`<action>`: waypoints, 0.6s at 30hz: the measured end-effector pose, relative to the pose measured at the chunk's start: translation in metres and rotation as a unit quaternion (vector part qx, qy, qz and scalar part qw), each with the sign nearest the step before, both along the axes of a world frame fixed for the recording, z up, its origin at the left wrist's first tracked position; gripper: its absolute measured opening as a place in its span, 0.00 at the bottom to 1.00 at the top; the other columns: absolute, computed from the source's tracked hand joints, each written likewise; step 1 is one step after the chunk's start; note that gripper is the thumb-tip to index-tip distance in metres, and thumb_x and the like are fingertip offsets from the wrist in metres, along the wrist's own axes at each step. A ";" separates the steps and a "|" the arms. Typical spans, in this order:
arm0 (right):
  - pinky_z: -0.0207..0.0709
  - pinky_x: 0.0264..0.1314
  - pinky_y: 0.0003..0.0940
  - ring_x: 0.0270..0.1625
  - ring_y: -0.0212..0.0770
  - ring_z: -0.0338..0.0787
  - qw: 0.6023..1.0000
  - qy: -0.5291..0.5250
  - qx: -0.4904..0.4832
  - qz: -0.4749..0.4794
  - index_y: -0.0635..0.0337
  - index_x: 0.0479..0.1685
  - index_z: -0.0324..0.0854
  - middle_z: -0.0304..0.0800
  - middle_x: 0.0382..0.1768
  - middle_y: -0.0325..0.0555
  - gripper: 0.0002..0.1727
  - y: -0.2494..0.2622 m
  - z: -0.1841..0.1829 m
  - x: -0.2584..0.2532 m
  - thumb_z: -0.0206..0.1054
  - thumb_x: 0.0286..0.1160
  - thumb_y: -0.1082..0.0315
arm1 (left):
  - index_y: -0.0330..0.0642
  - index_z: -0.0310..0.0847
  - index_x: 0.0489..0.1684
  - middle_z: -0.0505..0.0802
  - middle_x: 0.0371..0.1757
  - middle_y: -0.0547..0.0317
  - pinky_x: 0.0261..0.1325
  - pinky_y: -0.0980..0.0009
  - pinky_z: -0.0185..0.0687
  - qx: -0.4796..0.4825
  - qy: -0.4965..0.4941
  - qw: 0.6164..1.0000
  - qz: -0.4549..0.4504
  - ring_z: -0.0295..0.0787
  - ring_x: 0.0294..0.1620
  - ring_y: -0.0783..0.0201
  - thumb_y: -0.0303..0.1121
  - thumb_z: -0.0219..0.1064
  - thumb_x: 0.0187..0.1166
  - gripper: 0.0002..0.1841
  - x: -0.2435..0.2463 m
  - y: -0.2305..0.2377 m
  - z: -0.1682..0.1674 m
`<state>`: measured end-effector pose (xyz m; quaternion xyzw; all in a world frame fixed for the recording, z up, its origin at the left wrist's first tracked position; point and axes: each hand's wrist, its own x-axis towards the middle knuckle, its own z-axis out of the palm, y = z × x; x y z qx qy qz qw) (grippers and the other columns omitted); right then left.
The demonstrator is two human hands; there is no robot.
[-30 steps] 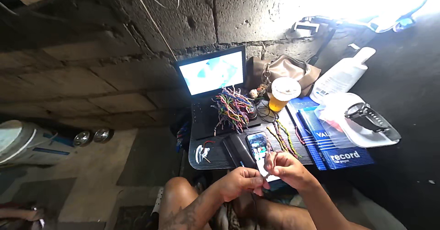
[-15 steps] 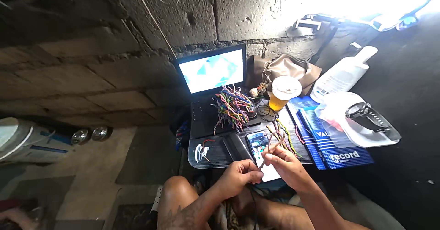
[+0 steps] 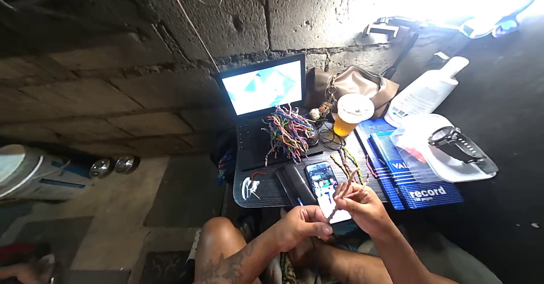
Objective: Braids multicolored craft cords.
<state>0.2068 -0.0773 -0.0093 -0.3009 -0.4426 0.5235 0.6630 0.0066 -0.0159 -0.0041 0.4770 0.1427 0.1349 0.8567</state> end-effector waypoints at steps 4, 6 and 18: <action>0.83 0.41 0.17 0.32 0.19 0.88 0.988 -0.059 -0.050 -0.134 0.45 0.31 0.90 0.93 0.29 0.26 0.04 0.001 0.004 -0.011 0.76 0.69 0.67 | 0.34 0.87 0.30 0.89 0.30 0.59 0.48 0.78 0.74 0.448 0.094 0.870 0.185 0.82 0.38 0.72 0.30 0.73 0.73 0.07 -0.001 -0.002 0.012; 0.81 0.39 0.16 0.31 0.19 0.86 0.982 -0.079 -0.070 -0.158 0.47 0.30 0.88 0.91 0.28 0.25 0.04 0.003 0.003 -0.013 0.74 0.70 0.68 | 0.35 0.88 0.31 0.90 0.30 0.57 0.48 0.77 0.76 0.515 0.123 0.821 0.211 0.84 0.38 0.70 0.34 0.72 0.75 0.10 -0.002 -0.001 0.014; 0.82 0.54 0.19 0.49 0.20 0.89 0.985 -0.012 0.089 0.146 0.42 0.49 0.90 0.93 0.45 0.24 0.08 0.006 -0.010 0.016 0.73 0.76 0.57 | 0.52 0.89 0.39 0.95 0.39 0.76 0.47 0.82 0.84 0.018 0.047 0.998 -0.042 0.89 0.38 0.83 0.33 0.59 0.86 0.10 -0.010 0.008 0.012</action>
